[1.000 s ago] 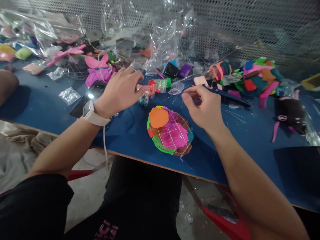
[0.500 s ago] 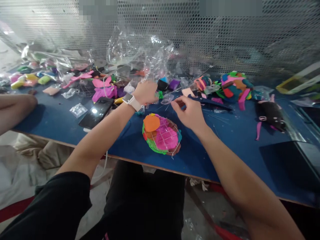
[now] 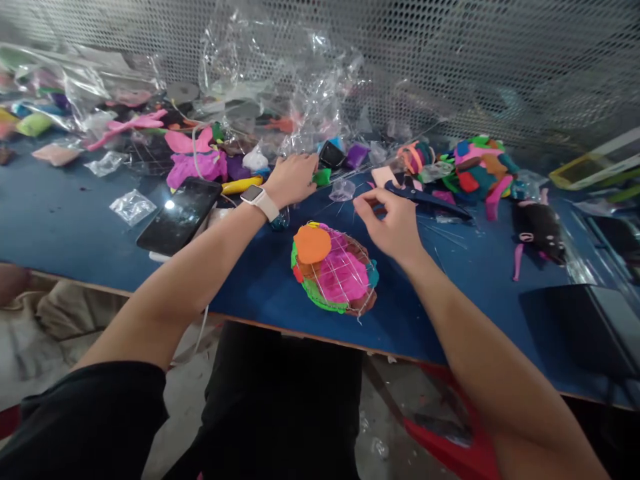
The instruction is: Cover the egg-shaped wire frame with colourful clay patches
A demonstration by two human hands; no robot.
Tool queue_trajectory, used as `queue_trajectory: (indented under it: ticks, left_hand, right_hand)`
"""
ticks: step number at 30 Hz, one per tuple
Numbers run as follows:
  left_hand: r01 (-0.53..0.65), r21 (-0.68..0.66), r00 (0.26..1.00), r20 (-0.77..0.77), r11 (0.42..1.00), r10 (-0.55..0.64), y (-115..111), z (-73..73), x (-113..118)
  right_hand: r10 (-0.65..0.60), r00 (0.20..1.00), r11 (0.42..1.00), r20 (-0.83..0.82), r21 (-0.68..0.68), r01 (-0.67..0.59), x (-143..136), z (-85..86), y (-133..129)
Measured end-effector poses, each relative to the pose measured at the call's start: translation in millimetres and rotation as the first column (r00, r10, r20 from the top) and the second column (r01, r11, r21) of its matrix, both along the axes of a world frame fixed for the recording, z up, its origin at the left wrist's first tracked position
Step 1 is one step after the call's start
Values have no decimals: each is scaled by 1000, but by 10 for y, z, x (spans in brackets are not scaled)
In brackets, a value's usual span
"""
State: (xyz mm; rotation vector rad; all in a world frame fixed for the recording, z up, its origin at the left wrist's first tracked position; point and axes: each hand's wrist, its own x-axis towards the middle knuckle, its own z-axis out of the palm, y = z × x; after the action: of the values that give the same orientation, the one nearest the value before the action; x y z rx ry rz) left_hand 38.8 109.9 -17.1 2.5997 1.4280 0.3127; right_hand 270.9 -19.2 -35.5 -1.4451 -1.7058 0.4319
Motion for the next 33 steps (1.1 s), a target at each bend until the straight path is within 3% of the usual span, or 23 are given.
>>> queue_trajectory:
  ticks: [8, 11, 14, 17, 20, 23, 25, 27, 30, 33]
  left_hand:
    - [138, 58, 981, 132, 989, -144, -4, -18, 20]
    - [162, 182, 971, 147, 970, -189, 96, -81, 27]
    - [74, 358, 964, 213, 931, -159, 275, -129, 5]
    - [134, 460, 893, 327, 878, -308, 378, -107, -35]
    - [274, 495, 761, 413, 824, -501, 268, -43, 6]
    - [349, 414, 630, 561, 841, -538, 38, -53, 175]
    - [396, 250, 543, 712, 884, -445, -72, -138, 310]
    - [441, 143, 483, 794, 886, -369, -105, -259, 415]
    - [494, 77, 440, 837, 866, -325, -53, -413, 478]
    - [528, 50, 429, 846, 848, -317, -13, -460, 475]
  right_hand:
    - [-17, 999, 999, -42, 50, 19, -2, -71, 16]
    - [-29, 998, 994, -59, 102, 35, 34, -130, 51]
    - [-10, 998, 990, -63, 141, 18, 80, -213, 101]
    - [24, 998, 987, -50, 162, -16, 132, -295, 146]
    - [28, 998, 981, -51, 194, -17, 181, -353, 173]
    - [37, 998, 976, -60, 217, -23, 211, -384, 184]
    - [50, 997, 972, -64, 231, -34, 216, -399, 190]
    - [55, 996, 973, -76, 230, -36, 214, -420, 200]
    - [35, 993, 979, -117, 204, -11, 214, -476, 236]
    - [-3, 987, 977, -158, 208, 36, 243, -553, 298]
